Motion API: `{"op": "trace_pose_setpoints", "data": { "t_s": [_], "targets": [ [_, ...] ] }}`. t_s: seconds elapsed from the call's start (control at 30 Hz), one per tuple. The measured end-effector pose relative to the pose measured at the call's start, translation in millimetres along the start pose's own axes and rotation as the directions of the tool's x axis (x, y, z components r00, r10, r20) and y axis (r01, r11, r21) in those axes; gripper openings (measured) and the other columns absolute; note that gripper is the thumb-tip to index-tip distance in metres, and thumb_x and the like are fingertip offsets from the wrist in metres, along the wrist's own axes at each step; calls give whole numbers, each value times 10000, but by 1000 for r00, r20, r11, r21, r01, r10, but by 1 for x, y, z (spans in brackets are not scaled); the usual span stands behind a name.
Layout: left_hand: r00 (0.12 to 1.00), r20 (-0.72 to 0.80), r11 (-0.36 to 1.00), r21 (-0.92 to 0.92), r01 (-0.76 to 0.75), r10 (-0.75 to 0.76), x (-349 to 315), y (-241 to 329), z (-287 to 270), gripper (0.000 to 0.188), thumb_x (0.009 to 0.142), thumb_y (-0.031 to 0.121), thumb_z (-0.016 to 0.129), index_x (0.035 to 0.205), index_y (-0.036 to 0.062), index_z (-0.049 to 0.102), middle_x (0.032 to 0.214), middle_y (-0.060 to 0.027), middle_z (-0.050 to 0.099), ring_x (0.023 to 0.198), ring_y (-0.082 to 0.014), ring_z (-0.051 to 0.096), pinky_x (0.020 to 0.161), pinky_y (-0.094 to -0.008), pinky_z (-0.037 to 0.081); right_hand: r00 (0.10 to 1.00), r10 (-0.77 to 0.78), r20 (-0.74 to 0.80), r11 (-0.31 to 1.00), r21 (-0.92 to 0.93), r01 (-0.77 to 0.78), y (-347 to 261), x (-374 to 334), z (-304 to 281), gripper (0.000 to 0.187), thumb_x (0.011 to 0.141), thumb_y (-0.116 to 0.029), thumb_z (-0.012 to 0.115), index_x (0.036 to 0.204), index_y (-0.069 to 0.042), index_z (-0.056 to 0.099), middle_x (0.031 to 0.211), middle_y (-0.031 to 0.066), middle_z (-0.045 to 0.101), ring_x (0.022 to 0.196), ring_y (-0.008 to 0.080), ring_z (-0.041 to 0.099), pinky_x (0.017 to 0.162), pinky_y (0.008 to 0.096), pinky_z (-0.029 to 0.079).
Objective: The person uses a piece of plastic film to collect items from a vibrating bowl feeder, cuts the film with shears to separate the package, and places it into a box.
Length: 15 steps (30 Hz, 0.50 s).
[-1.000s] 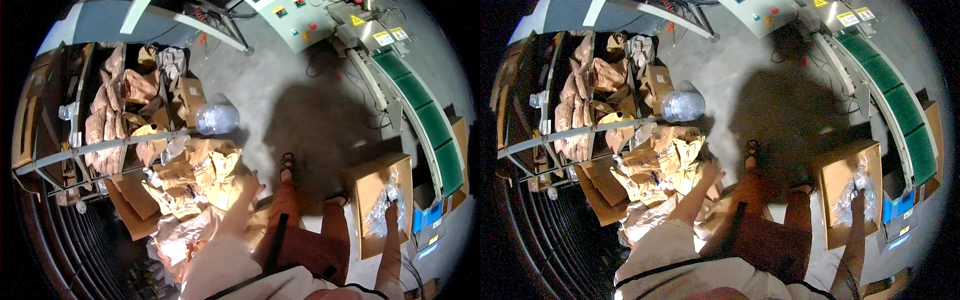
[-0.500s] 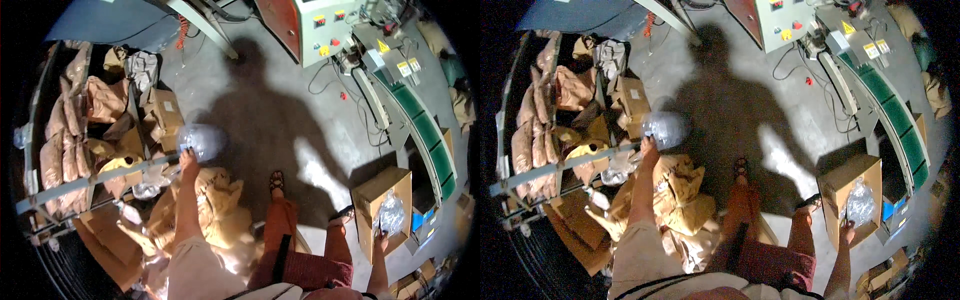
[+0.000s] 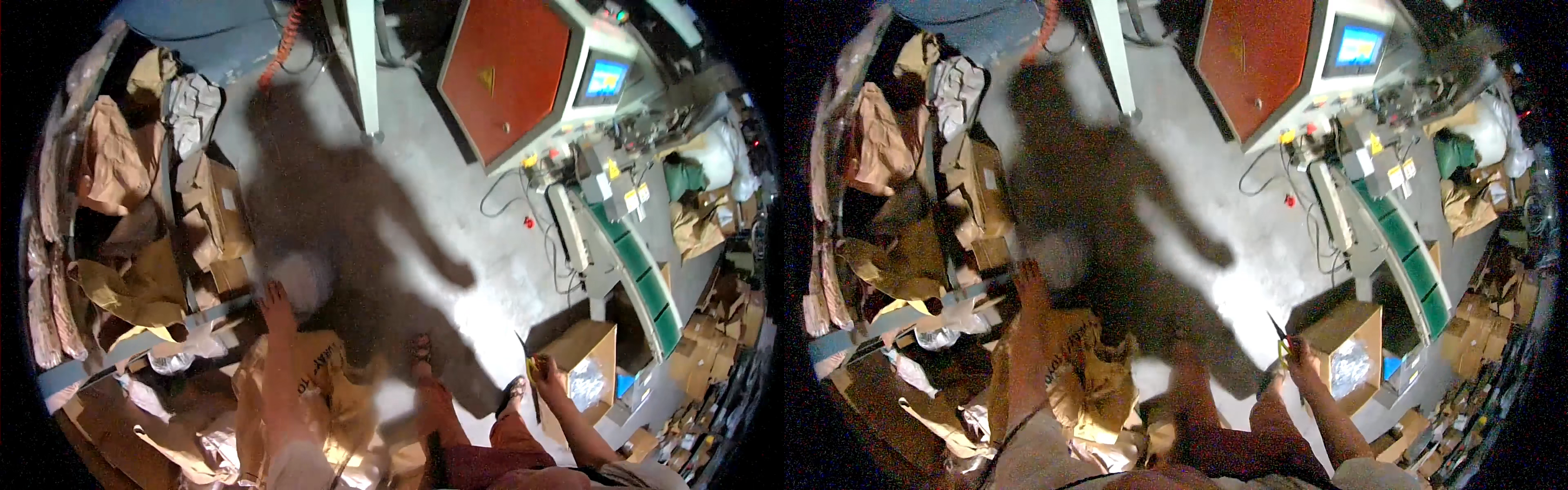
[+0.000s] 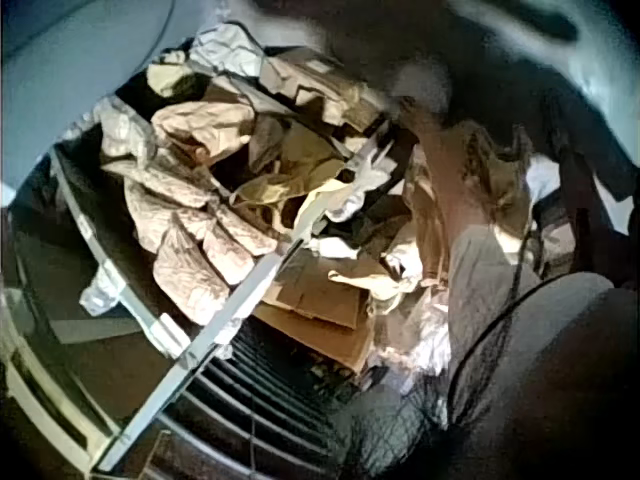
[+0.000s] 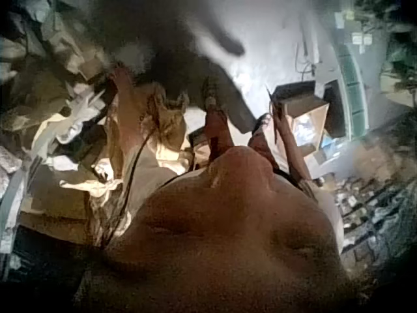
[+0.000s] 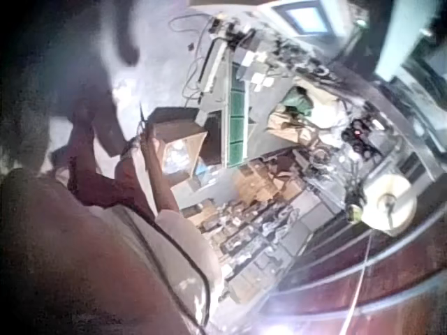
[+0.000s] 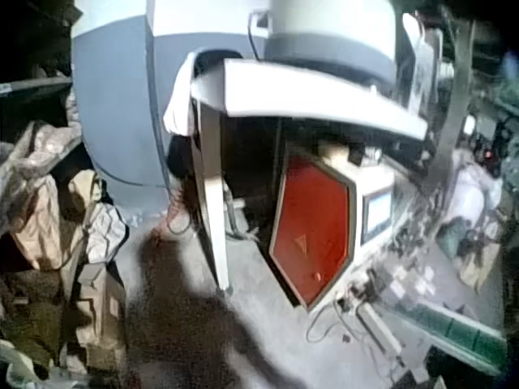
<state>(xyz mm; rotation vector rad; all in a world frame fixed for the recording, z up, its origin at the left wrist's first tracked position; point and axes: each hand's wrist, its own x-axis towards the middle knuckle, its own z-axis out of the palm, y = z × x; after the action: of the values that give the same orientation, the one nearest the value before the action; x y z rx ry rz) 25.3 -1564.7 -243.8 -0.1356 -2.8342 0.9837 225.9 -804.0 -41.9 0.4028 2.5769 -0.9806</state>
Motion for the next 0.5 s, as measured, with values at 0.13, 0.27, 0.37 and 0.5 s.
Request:
{"op": "trace_pose_setpoints", "data": {
  "t_s": [0.13, 0.27, 0.37, 0.5],
  "targets": [
    [978, 208, 908, -404, 113, -30, -33, 24, -108, 693, 828, 273, 656, 1409, 18, 377, 1450, -197, 378, 1354, -350, 345, 1103, -538, 265, 947, -313, -68, 946, -110, 305, -216, 66, -82, 393, 854, -45, 632, 1231, -75, 524, 1015, 170, 670, 817, 317, 665, 683, 378, 539],
    [864, 504, 803, -521, 290, 15, -92, -3, -190, 670, 827, 271, 655, 1390, 15, 397, 1428, -202, 400, 1333, -355, 367, 1091, -531, 280, 535, -813, -230, 581, -372, 723, -393, 101, -181, 383, 786, 34, 654, 1160, -33, 619, 1044, 171, 672, 883, 297, 669, 756, 359, 536],
    [760, 650, 726, -529, 441, 12, -121, -17, -242, 654, 826, 270, 654, 1376, 13, 412, 1411, -205, 416, 1317, -358, 383, 1083, -527, 292, 260, -901, -348, 415, -513, 751, -520, 122, -243, 481, 761, 57, 645, 1232, -32, 607, 1073, 148, 675, 943, 310, 662, 873, 385, 496],
    [633, 774, 599, -500, 626, -15, -134, -19, -297, 632, 825, 268, 654, 1358, 10, 432, 1388, -211, 438, 1296, -363, 405, 1072, -520, 307, 149, -870, -469, 407, -517, 753, -640, 176, -292, 403, 773, 2, 608, 1167, -72, 650, 1169, 172, 617, 1031, 325, 620, 881, 385, 500]
  ]
}}
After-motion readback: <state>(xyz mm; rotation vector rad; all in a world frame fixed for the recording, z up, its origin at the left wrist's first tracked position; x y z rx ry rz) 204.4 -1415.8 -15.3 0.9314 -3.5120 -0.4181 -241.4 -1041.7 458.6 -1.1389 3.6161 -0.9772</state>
